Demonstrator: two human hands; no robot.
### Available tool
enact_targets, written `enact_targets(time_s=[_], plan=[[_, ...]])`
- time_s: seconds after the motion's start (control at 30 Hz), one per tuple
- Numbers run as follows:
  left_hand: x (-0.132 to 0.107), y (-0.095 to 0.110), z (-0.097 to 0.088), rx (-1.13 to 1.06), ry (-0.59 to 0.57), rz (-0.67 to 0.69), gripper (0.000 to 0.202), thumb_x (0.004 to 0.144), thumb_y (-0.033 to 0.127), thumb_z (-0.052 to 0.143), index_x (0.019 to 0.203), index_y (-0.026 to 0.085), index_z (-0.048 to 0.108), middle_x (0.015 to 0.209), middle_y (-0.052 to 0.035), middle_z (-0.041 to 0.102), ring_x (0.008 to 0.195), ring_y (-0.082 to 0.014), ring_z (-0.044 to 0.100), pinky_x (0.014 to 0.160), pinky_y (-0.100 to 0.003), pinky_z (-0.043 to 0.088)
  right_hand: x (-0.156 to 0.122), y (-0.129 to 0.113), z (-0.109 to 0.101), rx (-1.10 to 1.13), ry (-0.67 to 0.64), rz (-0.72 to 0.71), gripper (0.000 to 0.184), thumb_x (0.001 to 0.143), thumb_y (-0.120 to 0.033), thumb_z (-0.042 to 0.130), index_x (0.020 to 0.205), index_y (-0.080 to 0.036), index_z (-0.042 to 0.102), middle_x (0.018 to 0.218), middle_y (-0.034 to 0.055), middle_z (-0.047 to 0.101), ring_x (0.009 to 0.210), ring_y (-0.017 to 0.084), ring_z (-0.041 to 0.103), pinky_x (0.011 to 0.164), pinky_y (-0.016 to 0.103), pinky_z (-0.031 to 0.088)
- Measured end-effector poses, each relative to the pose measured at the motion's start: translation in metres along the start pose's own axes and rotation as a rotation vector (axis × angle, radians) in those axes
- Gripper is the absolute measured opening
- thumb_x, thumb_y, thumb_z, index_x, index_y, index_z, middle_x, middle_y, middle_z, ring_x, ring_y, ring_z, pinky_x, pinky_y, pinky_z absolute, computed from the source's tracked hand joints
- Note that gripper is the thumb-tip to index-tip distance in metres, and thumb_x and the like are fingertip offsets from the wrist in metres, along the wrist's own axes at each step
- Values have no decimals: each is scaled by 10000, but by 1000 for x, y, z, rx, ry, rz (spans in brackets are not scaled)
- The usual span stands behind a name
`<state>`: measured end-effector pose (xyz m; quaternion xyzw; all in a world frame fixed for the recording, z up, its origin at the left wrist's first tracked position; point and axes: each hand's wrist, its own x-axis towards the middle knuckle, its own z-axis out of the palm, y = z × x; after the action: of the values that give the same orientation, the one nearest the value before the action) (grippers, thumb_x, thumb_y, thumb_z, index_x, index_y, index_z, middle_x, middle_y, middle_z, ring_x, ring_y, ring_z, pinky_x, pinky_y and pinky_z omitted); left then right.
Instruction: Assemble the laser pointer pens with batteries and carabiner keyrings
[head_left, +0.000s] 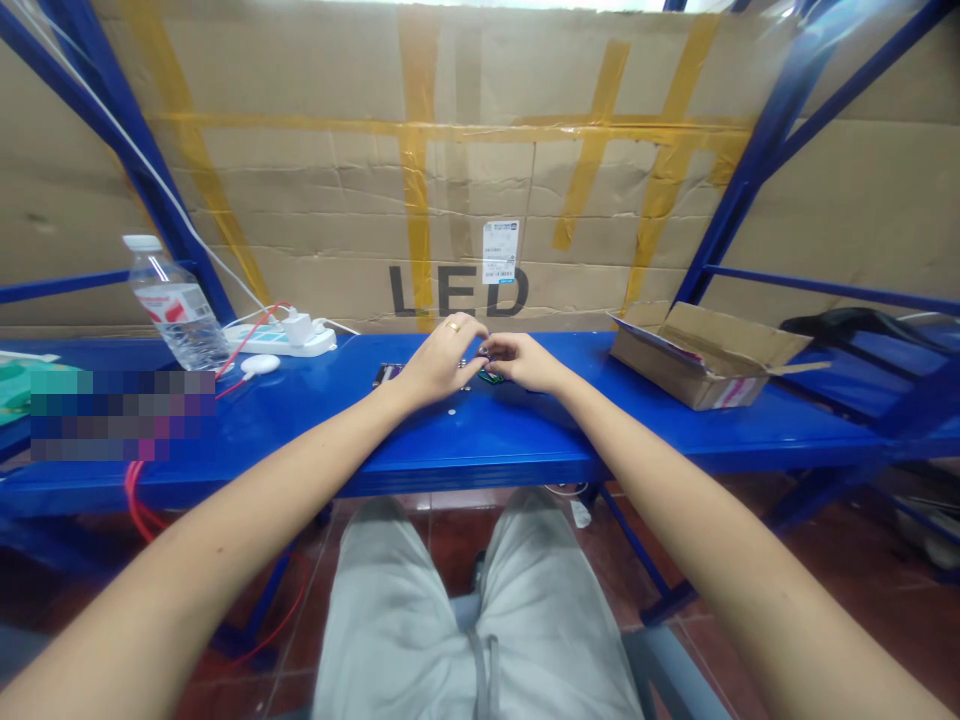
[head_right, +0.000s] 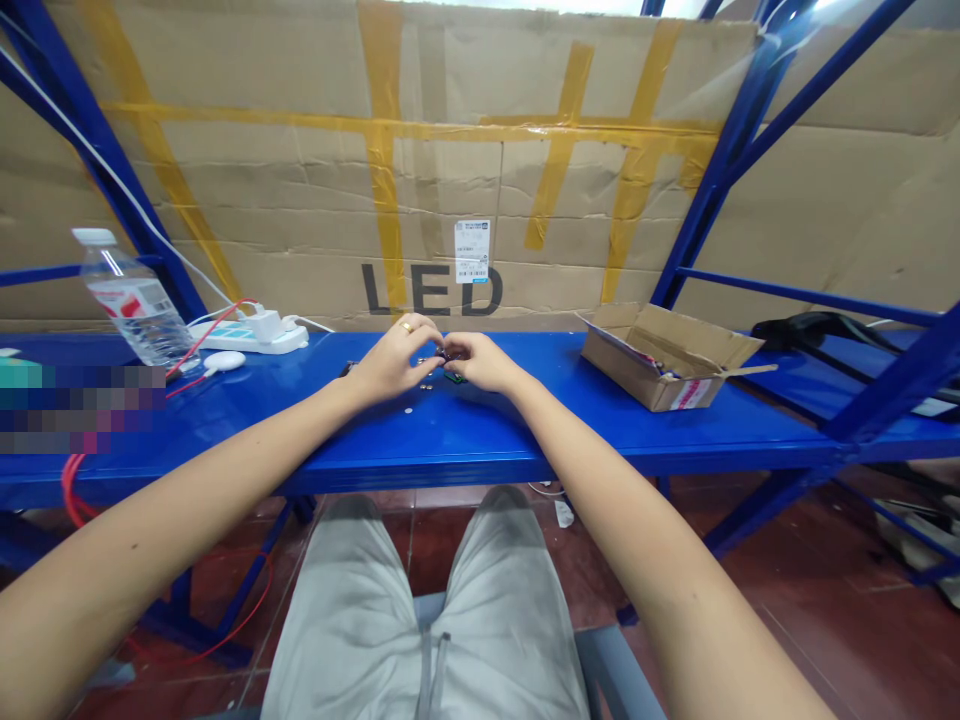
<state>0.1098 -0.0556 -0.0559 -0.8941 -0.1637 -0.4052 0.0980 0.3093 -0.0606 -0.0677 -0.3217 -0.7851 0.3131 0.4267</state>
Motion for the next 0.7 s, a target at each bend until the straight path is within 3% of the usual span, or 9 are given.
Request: enact_targets(time_s=[0.1, 0.3, 0.5, 0.7], plan=[[1, 3, -2, -24, 53, -15, 197, 857, 173, 638, 1038, 189, 560, 1060, -100, 565, 987, -228, 555, 871, -398, 491, 0, -1, 0, 14, 9, 16, 226, 635, -208, 665, 854, -173, 618, 773, 11, 658, 769, 179, 617, 712, 299, 492], [0, 3, 1, -18, -22, 0, 42, 883, 187, 614, 901, 193, 577, 1022, -86, 579, 1026, -239, 552, 919, -419, 475, -1, -3, 0, -13, -26, -19, 160, 657, -240, 680, 771, -170, 592, 714, -14, 614, 708, 153, 583, 686, 286, 471], [0, 2, 2, -52, 99, -73, 326, 822, 168, 664, 1105, 186, 502, 1124, -110, 533, 947, -208, 556, 846, -389, 501, -1, -3, -1, -27, 42, -8, 228, 652, -269, 716, 831, -163, 622, 711, 2, 633, 701, 160, 595, 670, 292, 483], [-1, -1, 2, -6, -22, -6, 76, 871, 188, 627, 921, 198, 570, 1077, -100, 559, 1076, -257, 541, 929, -443, 478, -1, -1, -1, -28, 2, 9, 181, 645, -238, 707, 779, -171, 607, 696, -6, 636, 680, 149, 593, 655, 281, 487]])
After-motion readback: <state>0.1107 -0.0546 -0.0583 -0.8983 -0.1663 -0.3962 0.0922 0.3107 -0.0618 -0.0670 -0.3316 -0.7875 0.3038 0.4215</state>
